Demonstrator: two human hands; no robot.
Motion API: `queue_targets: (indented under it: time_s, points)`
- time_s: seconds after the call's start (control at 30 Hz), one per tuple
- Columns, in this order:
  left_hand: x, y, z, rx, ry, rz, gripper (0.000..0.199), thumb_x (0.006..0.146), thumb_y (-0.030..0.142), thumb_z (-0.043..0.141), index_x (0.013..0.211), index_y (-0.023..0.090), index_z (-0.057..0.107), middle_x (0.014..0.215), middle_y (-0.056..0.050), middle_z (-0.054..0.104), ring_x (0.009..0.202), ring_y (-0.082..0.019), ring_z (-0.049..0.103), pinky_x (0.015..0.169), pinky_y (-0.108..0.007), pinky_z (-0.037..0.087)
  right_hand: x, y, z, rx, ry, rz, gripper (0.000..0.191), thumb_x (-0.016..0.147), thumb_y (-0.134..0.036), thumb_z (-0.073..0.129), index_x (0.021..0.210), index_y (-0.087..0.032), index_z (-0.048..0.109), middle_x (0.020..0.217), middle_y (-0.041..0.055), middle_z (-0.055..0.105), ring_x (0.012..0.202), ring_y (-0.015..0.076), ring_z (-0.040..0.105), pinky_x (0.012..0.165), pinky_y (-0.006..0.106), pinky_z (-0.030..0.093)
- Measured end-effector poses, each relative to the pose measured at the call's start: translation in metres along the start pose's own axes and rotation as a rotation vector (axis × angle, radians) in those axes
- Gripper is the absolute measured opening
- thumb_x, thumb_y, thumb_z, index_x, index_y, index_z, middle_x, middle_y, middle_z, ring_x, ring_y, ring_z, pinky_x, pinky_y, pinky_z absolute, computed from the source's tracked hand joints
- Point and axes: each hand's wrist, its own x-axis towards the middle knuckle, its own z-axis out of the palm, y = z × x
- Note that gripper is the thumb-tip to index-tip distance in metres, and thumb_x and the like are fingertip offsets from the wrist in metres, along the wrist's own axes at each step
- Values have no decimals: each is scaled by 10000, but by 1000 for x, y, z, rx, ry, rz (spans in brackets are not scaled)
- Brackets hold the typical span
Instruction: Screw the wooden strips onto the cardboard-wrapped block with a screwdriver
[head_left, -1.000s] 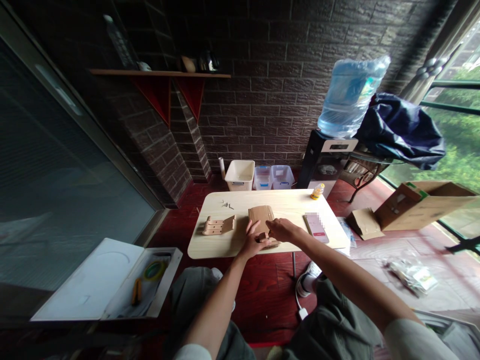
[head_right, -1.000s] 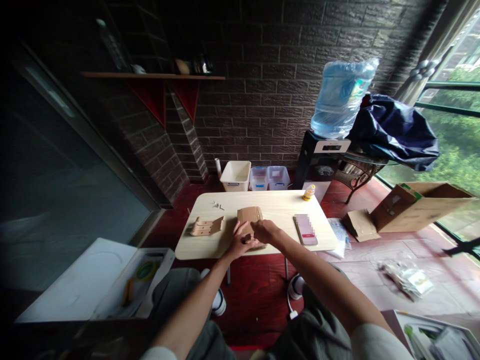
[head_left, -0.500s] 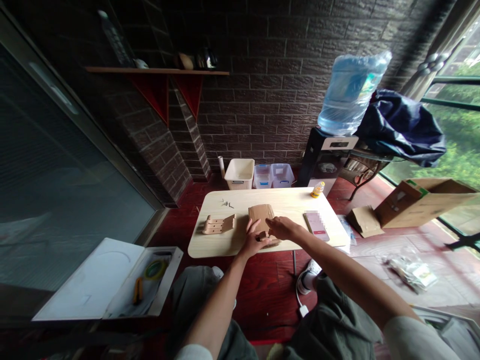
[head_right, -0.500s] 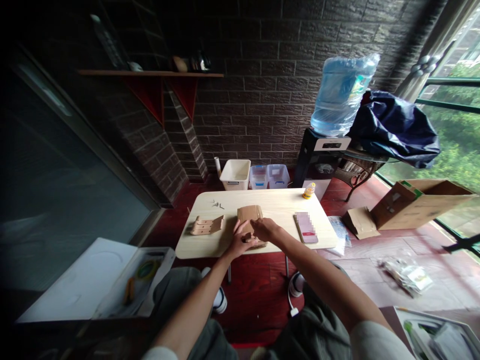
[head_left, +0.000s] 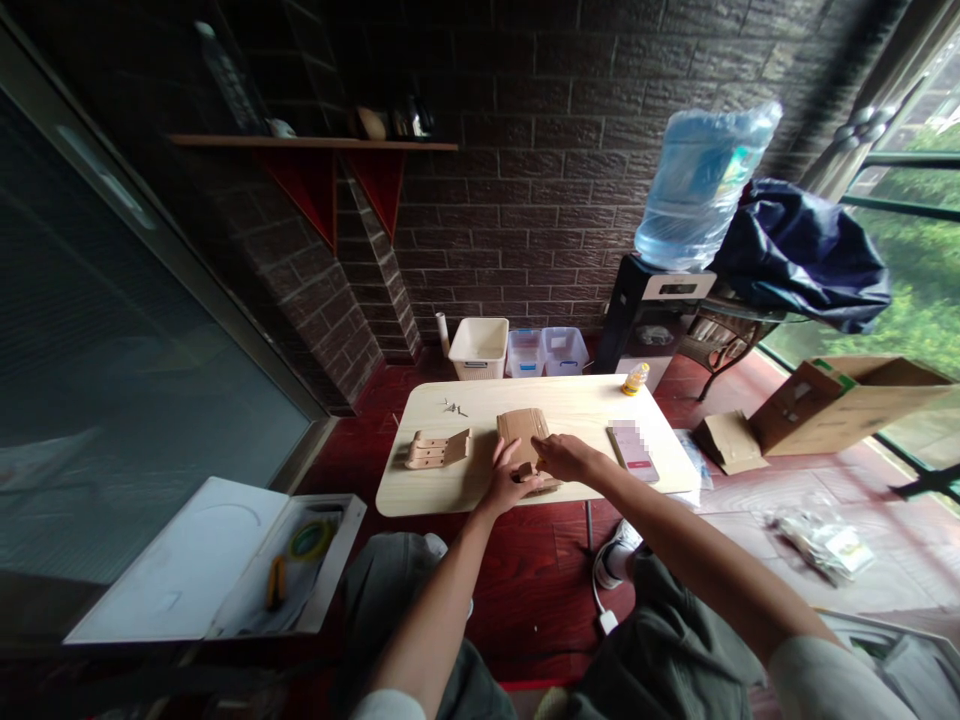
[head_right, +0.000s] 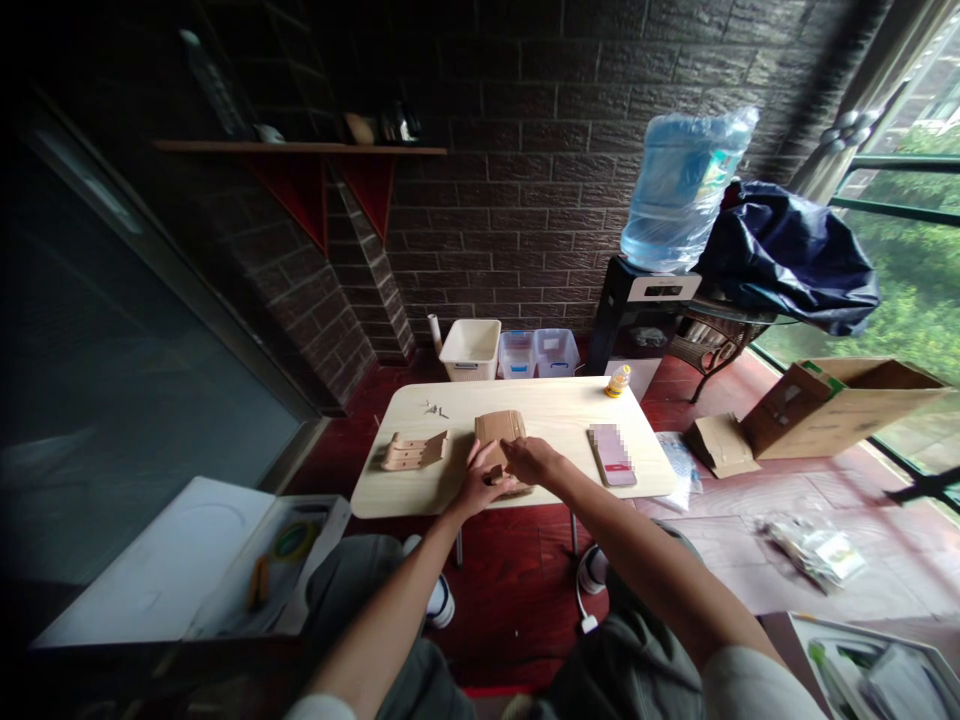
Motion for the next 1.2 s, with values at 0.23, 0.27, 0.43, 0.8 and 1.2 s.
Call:
queue_targets:
  time_s: [0.23,0.27,0.43,0.8,1.2]
  points:
    - [0,1,-2,12,-12,11,222,745,381,754,922,249,774,1558,-5,385,1521,-338,97,1241,-506,192,-1,0,5,36,30,-22,441,932,-251,517,1317,-44,458,1021,216,721,923,303,721,689,349,532]
    - [0,1,-2,13,-13,13,217,744,380,753,916,249,775,1558,-4,386,1522,-341,91,1242,-508,187,-2,1,4,40,29,-42,434,928,-236,515,1312,-41,465,1030,216,720,915,296,720,689,348,531]
    - [1,0,-1,-1,-7,4,246,754,389,745,961,261,774,1569,11,366,1522,-337,87,1246,-501,177,-4,3,-2,16,21,-76,389,935,-212,509,1286,-45,502,1016,211,723,891,287,720,672,340,518]
    - [1,6,-5,-2,-29,-16,252,742,401,752,936,244,776,1552,-12,393,1522,-350,75,1242,-510,174,-5,2,-3,25,-9,-4,427,939,-260,497,1290,-17,484,1025,230,718,916,301,713,682,341,513]
    - [3,3,-4,-17,-22,-7,236,731,397,775,912,246,778,1574,0,356,1525,-342,68,1235,-525,186,-8,2,-3,35,3,13,302,954,-254,493,1225,-128,534,1038,171,724,934,269,714,708,301,507]
